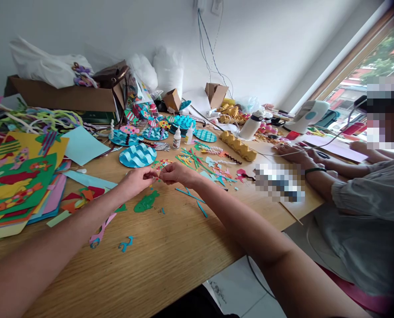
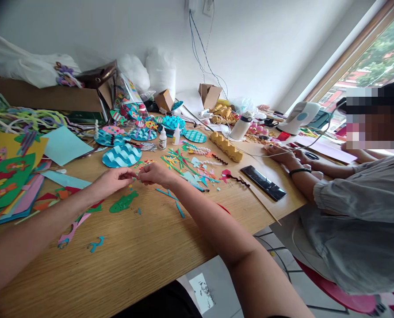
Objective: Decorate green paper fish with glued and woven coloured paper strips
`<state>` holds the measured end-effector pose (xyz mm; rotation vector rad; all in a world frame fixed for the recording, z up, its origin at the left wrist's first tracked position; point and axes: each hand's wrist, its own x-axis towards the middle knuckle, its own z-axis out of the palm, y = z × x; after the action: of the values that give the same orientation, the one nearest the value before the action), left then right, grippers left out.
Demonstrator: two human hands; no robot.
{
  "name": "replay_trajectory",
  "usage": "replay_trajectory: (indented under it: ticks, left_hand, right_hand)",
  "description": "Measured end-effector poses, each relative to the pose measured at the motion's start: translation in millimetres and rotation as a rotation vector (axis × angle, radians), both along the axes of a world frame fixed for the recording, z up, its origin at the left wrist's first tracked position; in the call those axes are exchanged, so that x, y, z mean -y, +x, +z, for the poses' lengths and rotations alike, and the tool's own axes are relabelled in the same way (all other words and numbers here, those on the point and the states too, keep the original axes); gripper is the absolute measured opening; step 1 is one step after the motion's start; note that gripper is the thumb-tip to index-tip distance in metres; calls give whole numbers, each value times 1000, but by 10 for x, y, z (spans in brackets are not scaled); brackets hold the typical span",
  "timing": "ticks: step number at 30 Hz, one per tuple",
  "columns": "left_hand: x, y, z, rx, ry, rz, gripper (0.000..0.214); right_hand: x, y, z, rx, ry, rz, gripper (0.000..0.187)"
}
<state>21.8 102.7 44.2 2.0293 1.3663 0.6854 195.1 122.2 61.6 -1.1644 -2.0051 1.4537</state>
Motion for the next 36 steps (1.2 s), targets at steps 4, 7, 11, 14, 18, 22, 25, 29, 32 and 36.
replay_trajectory:
  ticks: [4, 7, 11, 14, 18, 22, 25, 29, 32, 36]
  left_hand:
    - [28, 7, 11, 73, 29, -16, 29]
    - [41, 4, 19, 83, 27, -22, 27]
    - [43, 2, 18, 127, 13, -41, 25]
    - [60, 3, 31, 171, -2, -37, 21]
    - [121, 16, 76, 256, -131, 18, 19]
    - [182, 32, 122, 312, -240, 51, 21]
    - [194, 32, 139, 321, -272, 59, 22]
    - [152, 21, 123, 277, -241, 36, 22]
    - [106, 16, 98, 247, -206, 26, 20]
    - [83, 3, 86, 234, -181, 24, 17]
  right_hand:
    - [19, 1, -27, -212, -220, -16, 16]
    - [13, -15, -60, -235, -289, -36, 14]
    - [6, -29, -88, -254, -320, -26, 13]
    - [9, -35, -97, -266, -322, -21, 12]
    - [16, -48, -110, -276, -328, -34, 13]
    - [17, -50, -128, -297, -336, -28, 15]
    - [21, -52, -130, -298, -344, -31, 16]
    - [35, -74, -112, -290, -351, -52, 16]
    - [46, -91, -94, -269, -370, -77, 16]
    - [54, -89, -68, -252, -358, -86, 14]
